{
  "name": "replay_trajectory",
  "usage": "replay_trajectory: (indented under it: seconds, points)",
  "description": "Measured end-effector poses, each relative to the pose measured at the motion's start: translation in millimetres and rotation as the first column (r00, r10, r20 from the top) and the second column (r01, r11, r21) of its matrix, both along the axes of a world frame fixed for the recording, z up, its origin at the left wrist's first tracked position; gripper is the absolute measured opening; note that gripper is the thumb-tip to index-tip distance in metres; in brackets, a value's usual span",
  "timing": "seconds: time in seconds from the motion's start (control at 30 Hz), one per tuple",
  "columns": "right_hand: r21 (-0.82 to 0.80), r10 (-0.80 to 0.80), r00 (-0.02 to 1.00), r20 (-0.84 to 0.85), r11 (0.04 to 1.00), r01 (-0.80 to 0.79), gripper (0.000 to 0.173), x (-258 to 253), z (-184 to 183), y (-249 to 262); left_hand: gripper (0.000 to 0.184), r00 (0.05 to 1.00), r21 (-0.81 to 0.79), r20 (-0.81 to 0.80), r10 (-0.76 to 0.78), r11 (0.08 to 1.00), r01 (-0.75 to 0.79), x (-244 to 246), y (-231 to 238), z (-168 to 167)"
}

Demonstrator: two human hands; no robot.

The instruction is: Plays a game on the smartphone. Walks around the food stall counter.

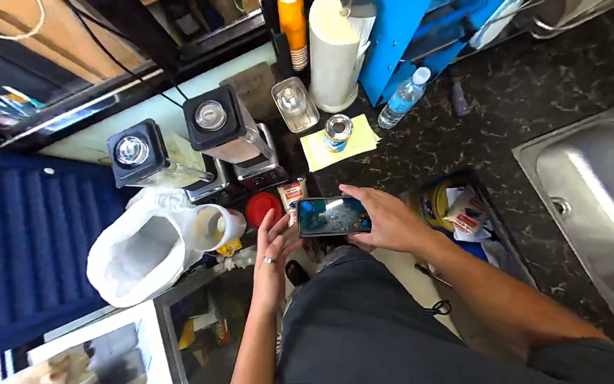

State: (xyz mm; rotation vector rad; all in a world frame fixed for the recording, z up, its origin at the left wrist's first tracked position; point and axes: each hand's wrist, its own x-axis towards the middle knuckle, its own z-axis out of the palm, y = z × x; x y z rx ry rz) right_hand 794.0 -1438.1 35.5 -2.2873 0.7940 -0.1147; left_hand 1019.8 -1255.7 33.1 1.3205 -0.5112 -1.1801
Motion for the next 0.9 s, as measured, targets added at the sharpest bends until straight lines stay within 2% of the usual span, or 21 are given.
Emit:
replay_trajectory:
  seconds: [0.1, 0.17, 0.3, 0.37, 0.43, 0.57, 0.7, 0.77, 0.83, 0.9]
  points:
    - [0.051, -0.042, 0.997, -0.064, 0.998, 0.046, 0.096, -10.4, -40.9, -40.7, 0.083, 0.982, 0.109, 0.034, 0.184, 0.976, -0.186, -1.4, 28.2, -14.8]
    - [0.045, -0.043, 0.992, -0.118, 0.998, 0.049, 0.097, -17.2, -71.5, -64.8, 0.078, 0.949, 0.209, 0.028, 0.314, 0.927, -0.313, -3.4, 61.9, -32.2]
    - [0.03, -0.001, 0.982, -0.19, 1.0, 0.006, 0.105, -22.5, -124.3, -99.9, 0.06, 0.879, 0.457, 0.177, 0.444, 0.754, -0.473, -20.6, 128.4, -65.3]
    - [0.026, 0.016, 0.984, -0.179, 1.0, -0.011, 0.106, -20.9, -139.3, -111.1, 0.057, 0.853, 0.548, 0.232, 0.468, 0.662, -0.512, -30.6, 154.6, -79.7]
    - [0.002, 0.028, 0.984, -0.174, 1.0, -0.028, 0.105, -17.7, -143.6, -115.8, 0.057, 0.852, 0.603, 0.263, 0.453, 0.612, -0.512, -40.2, 178.3, -90.3]
    - [-0.08, 0.01, 0.985, -0.17, 0.997, -0.024, 0.103, -22.9, -150.9, -116.9, 0.058, 0.889, 0.672, 0.293, 0.352, 0.586, -0.454, -52.5, 215.0, -107.1]
    - [-0.066, -0.011, 0.98, -0.201, 0.998, -0.002, 0.096, -16.6, -128.1, -101.7, 0.055, 0.915, 0.779, 0.226, 0.333, 0.503, -0.375, -87.6, 249.5, -100.1]
    - [-0.111, -0.001, 0.995, -0.103, 0.994, -0.011, 0.086, 0.2, -108.0, -87.4, 0.056, 0.92, 0.833, 0.084, 0.382, 0.48, -0.276, -111.2, 261.4, -85.2]
    - [-0.141, -0.018, 0.996, 0.088, 0.99, 0.031, 0.067, 14.9, -94.1, -58.1, 0.058, 0.846, 0.853, -0.059, 0.53, 0.467, -0.233, -133.7, 269.1, -71.8]
    - [0.025, 0.011, 0.983, 0.182, 1.0, -0.016, 0.054, 34.8, -83.5, -13.6, 0.06, 0.786, 0.847, -0.091, 0.612, 0.462, -0.262, -140.6, 280.4, -70.8]
